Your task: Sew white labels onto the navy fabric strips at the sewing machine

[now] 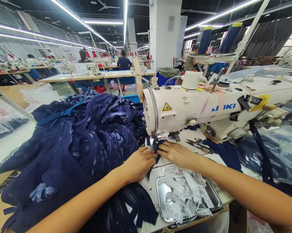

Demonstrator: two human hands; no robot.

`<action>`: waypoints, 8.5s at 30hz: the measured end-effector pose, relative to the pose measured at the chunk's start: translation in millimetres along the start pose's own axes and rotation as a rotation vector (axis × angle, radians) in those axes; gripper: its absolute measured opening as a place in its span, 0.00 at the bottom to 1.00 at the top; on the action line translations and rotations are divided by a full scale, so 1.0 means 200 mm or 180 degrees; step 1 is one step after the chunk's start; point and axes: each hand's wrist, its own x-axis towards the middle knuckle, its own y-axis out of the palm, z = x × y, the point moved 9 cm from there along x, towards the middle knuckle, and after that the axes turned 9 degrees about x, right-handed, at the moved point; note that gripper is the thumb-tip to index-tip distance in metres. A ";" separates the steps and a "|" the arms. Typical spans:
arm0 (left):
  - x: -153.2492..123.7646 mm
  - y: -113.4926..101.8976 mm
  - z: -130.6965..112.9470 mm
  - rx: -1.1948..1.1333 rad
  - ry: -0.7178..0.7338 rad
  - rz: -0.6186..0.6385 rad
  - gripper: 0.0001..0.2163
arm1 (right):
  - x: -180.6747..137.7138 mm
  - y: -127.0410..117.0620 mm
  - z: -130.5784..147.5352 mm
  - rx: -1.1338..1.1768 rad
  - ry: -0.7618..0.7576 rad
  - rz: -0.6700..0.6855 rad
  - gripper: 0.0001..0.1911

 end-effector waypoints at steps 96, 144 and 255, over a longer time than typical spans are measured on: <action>0.00 0.10 0.14 0.0054 -0.0802 0.0384 0.19 | -0.05 -0.01 -0.11 0.0690 0.0000 -0.0941 0.14; 0.12 0.08 0.30 0.0808 -0.1312 0.0469 0.13 | -0.06 -0.02 -0.12 0.0289 0.0566 -0.0127 0.07; -0.12 0.12 0.18 -0.4446 -0.3978 -0.0780 0.17 | -0.28 -0.04 -0.19 0.5927 0.1990 -0.2034 0.09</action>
